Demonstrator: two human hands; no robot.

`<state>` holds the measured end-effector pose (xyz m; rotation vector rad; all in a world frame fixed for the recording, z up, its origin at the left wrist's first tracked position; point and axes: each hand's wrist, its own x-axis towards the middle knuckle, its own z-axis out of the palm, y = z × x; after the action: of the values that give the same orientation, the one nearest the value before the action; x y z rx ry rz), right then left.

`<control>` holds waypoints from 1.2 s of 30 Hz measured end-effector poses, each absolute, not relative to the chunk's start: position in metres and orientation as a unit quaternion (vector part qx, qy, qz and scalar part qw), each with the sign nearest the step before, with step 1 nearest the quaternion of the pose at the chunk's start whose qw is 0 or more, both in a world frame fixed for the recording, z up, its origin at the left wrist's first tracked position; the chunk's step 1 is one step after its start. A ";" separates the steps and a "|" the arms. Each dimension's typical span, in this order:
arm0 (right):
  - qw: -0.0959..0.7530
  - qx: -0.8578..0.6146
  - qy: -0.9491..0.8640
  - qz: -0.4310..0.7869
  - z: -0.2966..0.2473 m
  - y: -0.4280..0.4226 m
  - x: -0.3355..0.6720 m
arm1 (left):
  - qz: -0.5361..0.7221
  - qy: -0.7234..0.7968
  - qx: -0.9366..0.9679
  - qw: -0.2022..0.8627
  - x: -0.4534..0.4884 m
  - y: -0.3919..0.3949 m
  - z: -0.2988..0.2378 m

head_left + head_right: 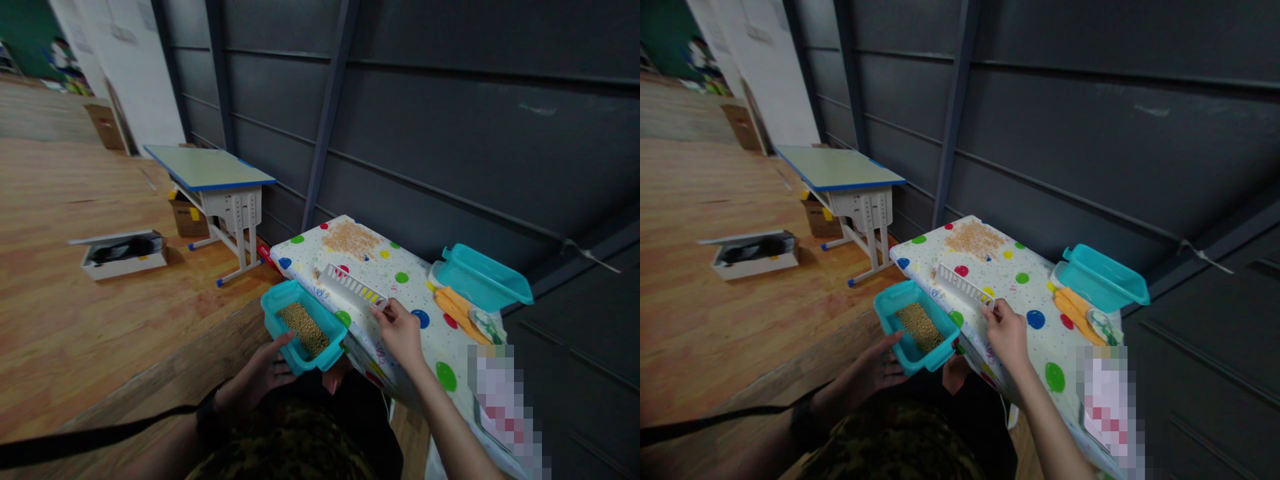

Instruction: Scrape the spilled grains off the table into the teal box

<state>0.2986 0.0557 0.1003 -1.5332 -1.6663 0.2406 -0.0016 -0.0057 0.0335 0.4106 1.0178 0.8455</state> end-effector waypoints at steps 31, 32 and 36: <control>0.430 -0.629 -0.643 0.078 0.111 0.077 0.265 | 0.384 0.462 0.184 0.778 -0.006 -0.005 0.026; 0.430 -0.629 -0.643 0.080 0.111 0.076 0.265 | 0.384 0.460 0.188 0.778 -0.007 -0.005 0.026; 0.429 -0.621 -0.650 0.091 0.111 0.077 0.264 | 0.391 0.446 0.195 0.781 -0.008 -0.005 0.020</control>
<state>0.2636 0.0765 0.1109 -1.5493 -1.6221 0.2274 -0.0082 -0.0047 0.0197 0.4204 0.9636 0.8441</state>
